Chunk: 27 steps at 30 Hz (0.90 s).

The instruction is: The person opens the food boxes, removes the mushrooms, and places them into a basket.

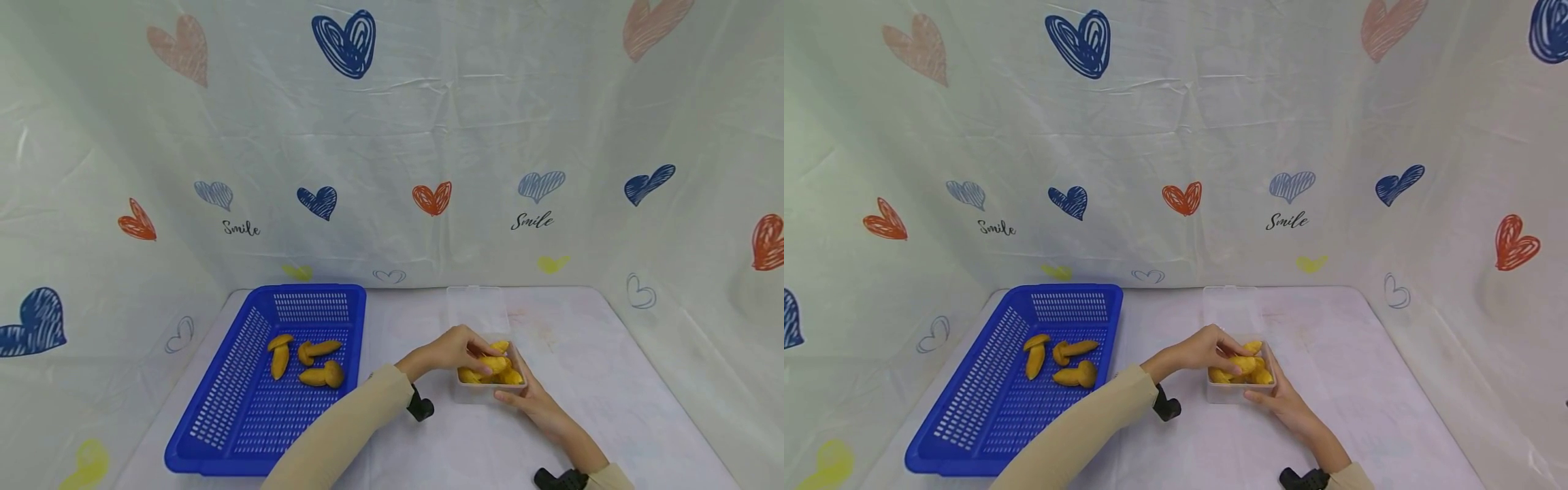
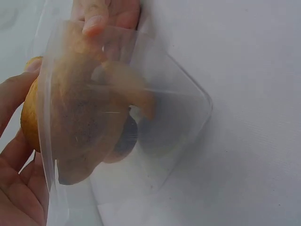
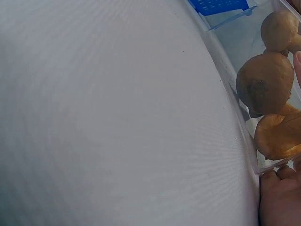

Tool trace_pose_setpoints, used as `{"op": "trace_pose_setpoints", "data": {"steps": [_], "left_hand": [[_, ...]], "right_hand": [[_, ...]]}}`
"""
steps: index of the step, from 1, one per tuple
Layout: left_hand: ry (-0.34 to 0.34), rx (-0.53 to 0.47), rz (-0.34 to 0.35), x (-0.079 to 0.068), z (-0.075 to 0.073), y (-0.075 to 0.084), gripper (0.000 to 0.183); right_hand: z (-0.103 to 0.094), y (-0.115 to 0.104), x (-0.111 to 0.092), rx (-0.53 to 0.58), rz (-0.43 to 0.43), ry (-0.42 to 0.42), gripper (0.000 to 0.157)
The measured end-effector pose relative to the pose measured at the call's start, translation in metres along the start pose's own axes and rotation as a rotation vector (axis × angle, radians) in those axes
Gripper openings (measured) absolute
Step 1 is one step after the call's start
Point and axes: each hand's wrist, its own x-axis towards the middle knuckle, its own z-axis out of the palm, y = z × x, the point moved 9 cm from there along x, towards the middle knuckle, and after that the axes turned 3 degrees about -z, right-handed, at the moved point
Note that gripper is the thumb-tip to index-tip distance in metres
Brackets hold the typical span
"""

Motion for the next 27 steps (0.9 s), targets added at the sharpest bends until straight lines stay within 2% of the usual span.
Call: {"op": "trace_pose_setpoints", "data": {"steps": [3,9,15,19,23,27], "left_hand": [[0.018,-0.056,-0.01,0.001,-0.002,-0.001,0.033],[0.03,-0.078,-0.011,0.0,-0.005,-0.001,0.034],[0.048,-0.125,-0.006,-0.003,-0.014,0.004,0.037],[0.061,-0.191,-0.005,-0.006,-0.022,0.008,0.036],[0.083,-0.265,-0.041,-0.01,-0.031,0.005,0.034],[0.114,-0.29,-0.088,-0.015,-0.044,0.004,0.034]], "right_hand": [[0.0,-0.001,0.0,0.003,-0.008,0.001,0.1],[0.0,0.0,0.001,0.013,-0.008,0.005,0.099],[0.0,0.0,0.002,0.024,-0.019,0.0,0.099],[0.0,-0.001,0.002,0.017,-0.026,0.004,0.099],[0.0,-0.001,0.003,0.017,-0.03,0.003,0.099],[0.0,0.0,0.004,0.016,-0.034,0.006,0.099]]}}
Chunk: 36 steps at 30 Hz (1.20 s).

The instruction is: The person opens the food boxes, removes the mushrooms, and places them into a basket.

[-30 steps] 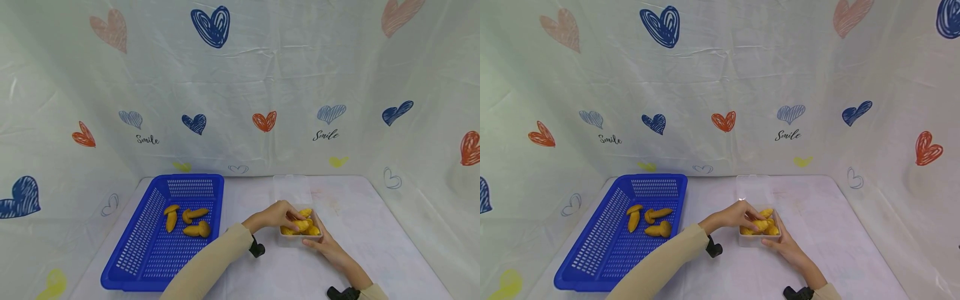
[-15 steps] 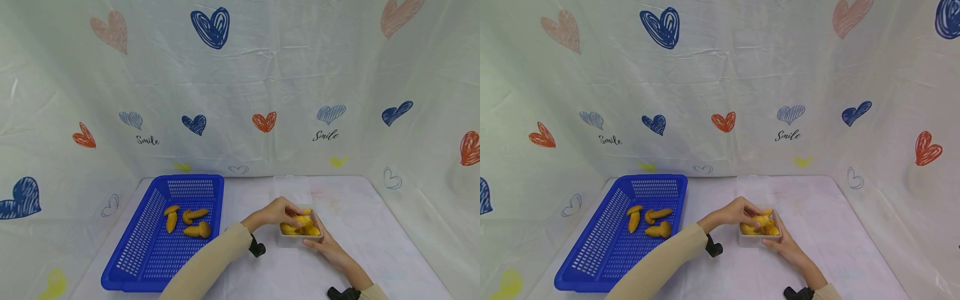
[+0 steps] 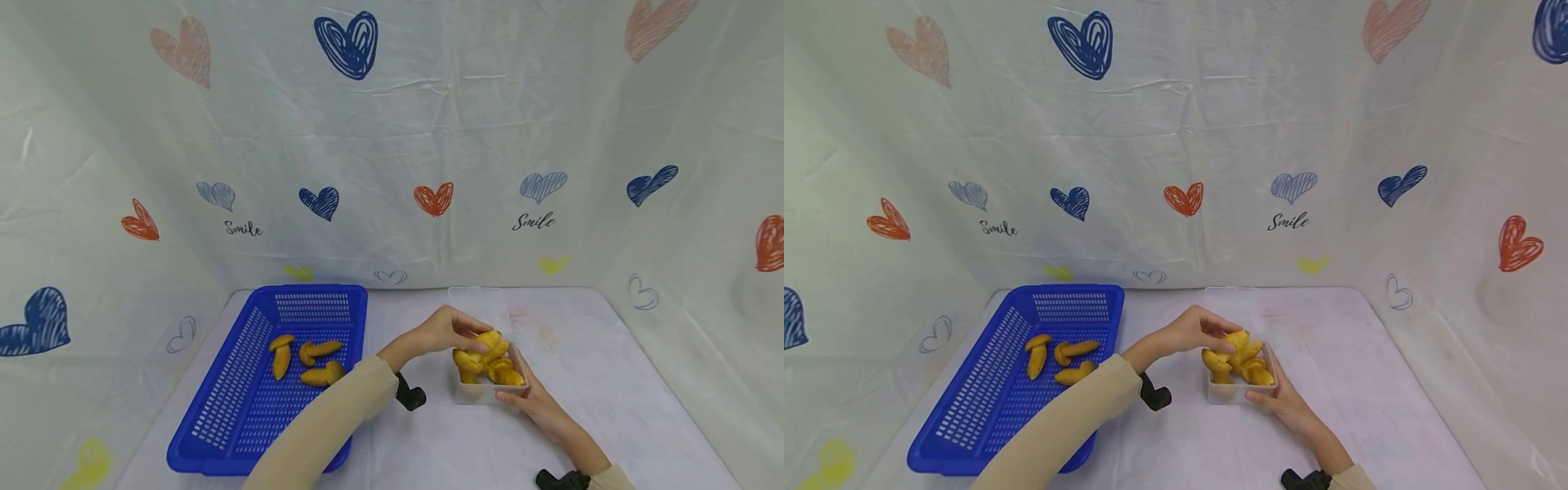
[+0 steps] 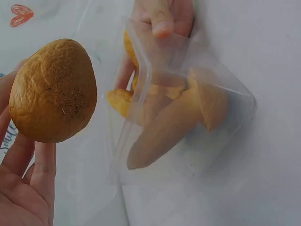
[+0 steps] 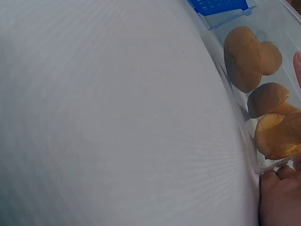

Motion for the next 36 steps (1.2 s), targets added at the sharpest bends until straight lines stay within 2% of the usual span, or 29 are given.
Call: {"op": "trace_pose_setpoints", "data": {"steps": [5,14,21,31,36], "left_hand": [[0.037,-0.02,-0.015,-0.008,-0.018,0.008,0.034],[0.071,0.031,-0.011,-0.029,-0.059,0.018,0.036],[0.117,0.061,-0.063,-0.047,-0.091,0.01,0.04],[0.193,0.074,-0.101,-0.071,-0.125,-0.001,0.039],[0.213,0.047,-0.11,-0.084,-0.143,-0.008,0.04]], "right_hand": [[-0.001,0.002,0.0,-0.01,0.022,0.013,0.099],[-0.002,0.004,0.001,-0.023,0.049,0.028,0.1],[-0.002,0.003,0.0,-0.016,0.037,0.021,0.101],[0.0,0.0,-0.002,-0.004,0.039,0.01,0.101],[0.001,-0.002,-0.002,-0.009,0.037,0.006,0.1]]}}
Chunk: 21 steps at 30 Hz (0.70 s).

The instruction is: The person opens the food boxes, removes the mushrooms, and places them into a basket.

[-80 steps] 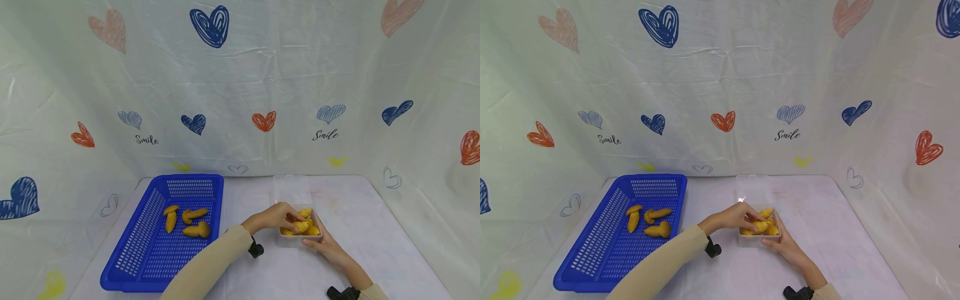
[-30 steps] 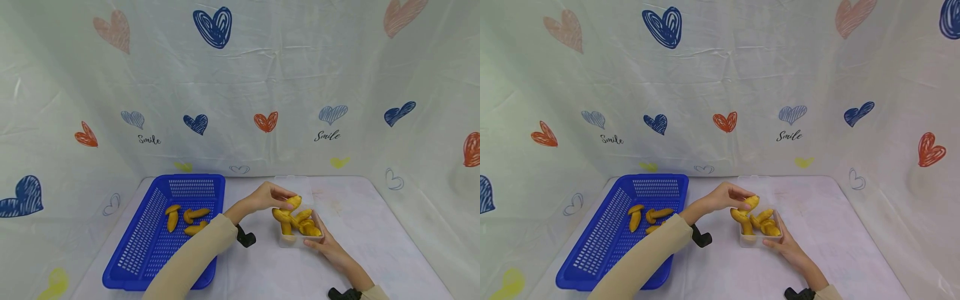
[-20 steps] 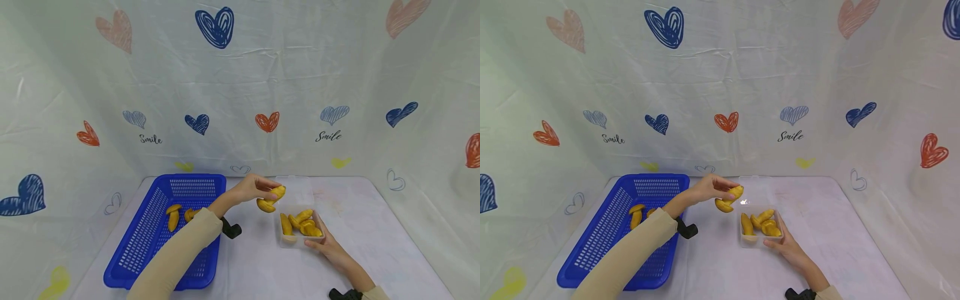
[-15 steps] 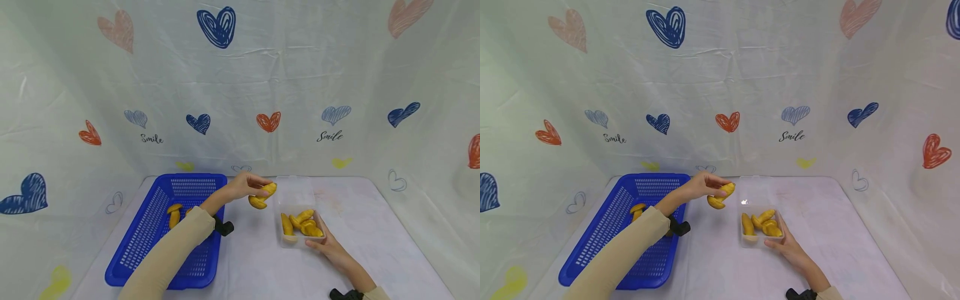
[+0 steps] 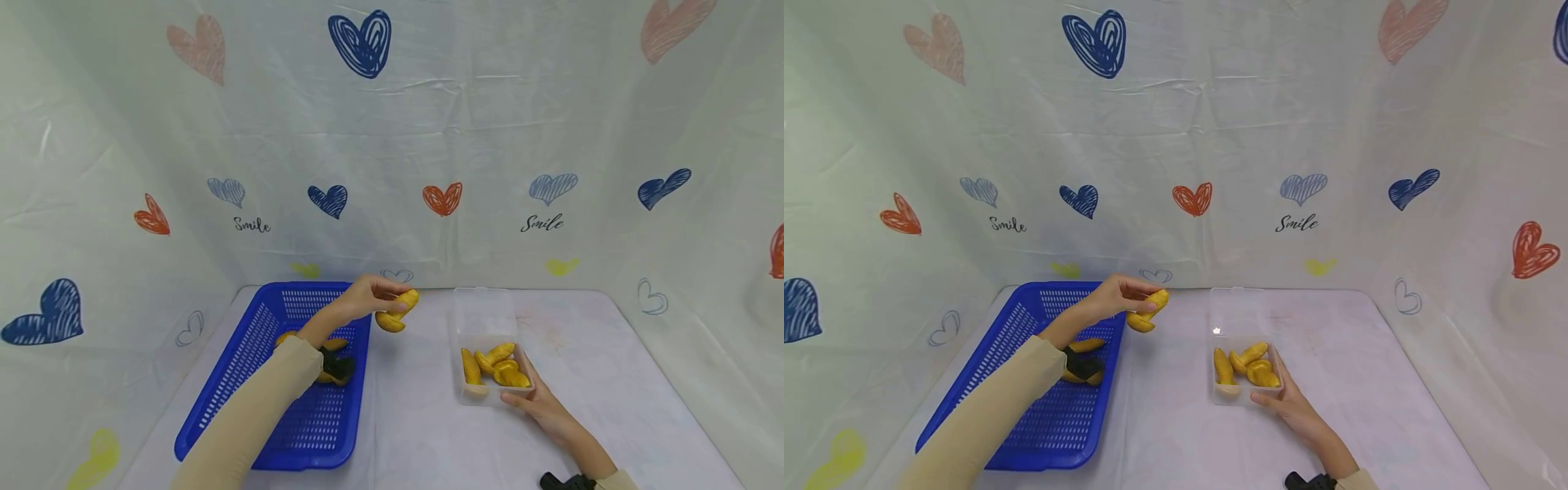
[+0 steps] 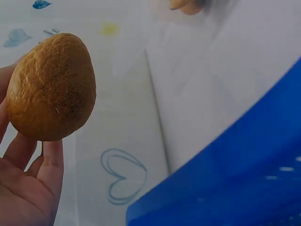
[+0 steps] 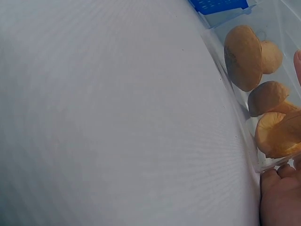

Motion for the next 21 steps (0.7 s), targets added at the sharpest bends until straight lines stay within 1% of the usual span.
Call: {"op": "trace_pose_setpoints", "data": {"steps": [7,15,21], "left_hand": [[0.029,-0.03,-0.042,-0.014,-0.027,-0.015,0.042],[0.086,0.009,-0.063,-0.028,-0.054,-0.038,0.044],[0.133,0.058,-0.101,-0.037,-0.071,-0.058,0.044]], "right_hand": [[-0.001,0.001,0.0,0.009,-0.003,0.002,0.1],[-0.002,0.004,0.0,0.013,-0.001,0.005,0.1],[-0.002,0.004,0.001,0.005,0.002,0.012,0.1]]}}
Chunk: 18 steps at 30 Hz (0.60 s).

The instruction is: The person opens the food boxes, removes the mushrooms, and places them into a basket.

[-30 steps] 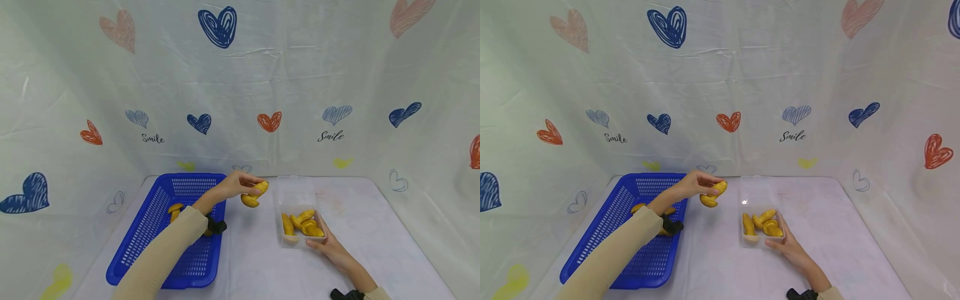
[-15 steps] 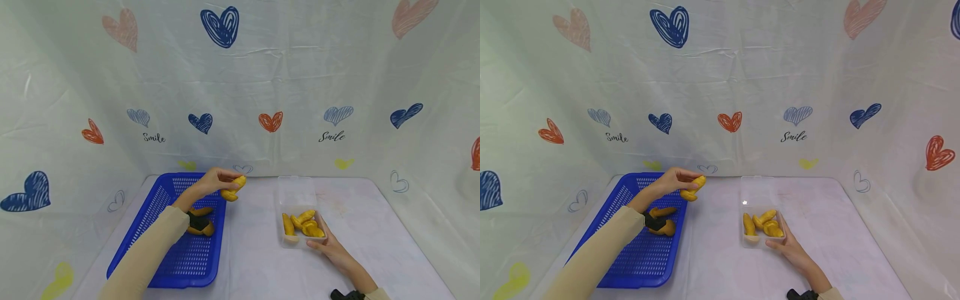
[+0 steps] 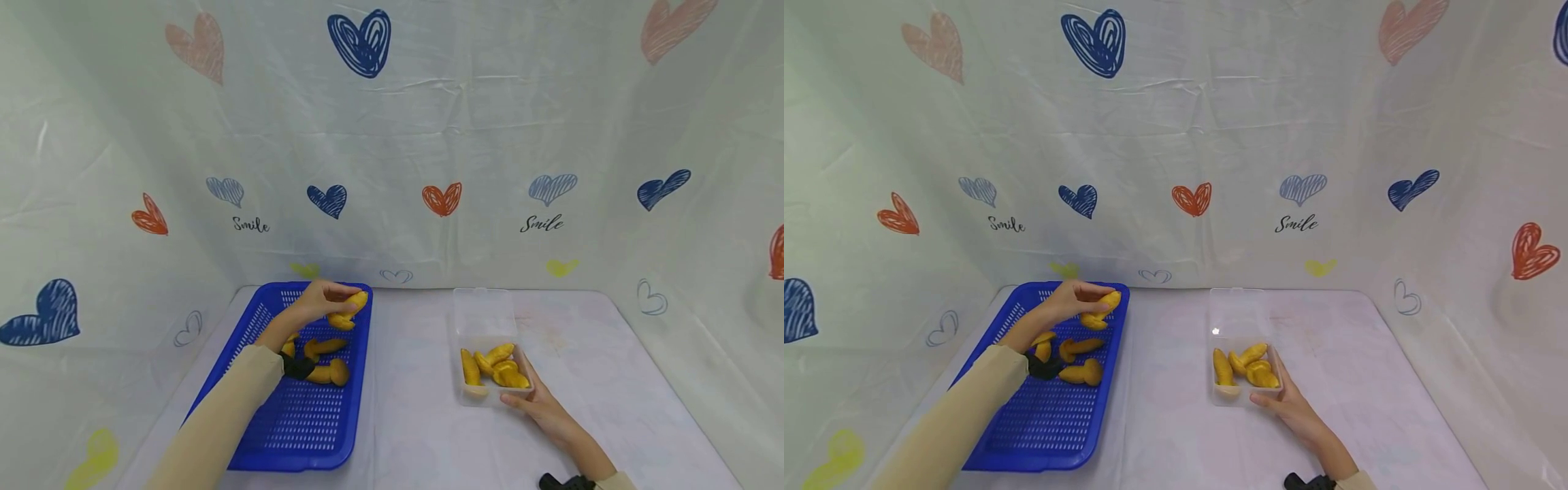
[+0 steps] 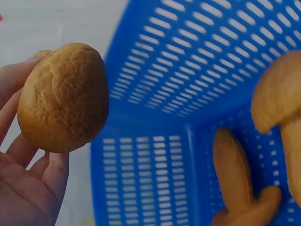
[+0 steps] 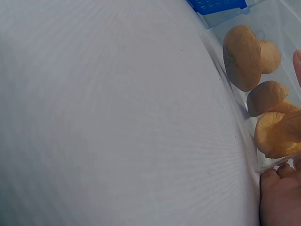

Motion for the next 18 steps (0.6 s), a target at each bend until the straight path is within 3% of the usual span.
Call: {"op": "trace_pose_setpoints", "data": {"steps": [18], "left_hand": [[0.06,0.138,-0.043,0.005,-0.015,-0.044,0.034]], "right_hand": [[0.0,0.0,0.0,0.022,0.012,-0.002,0.099]]}}
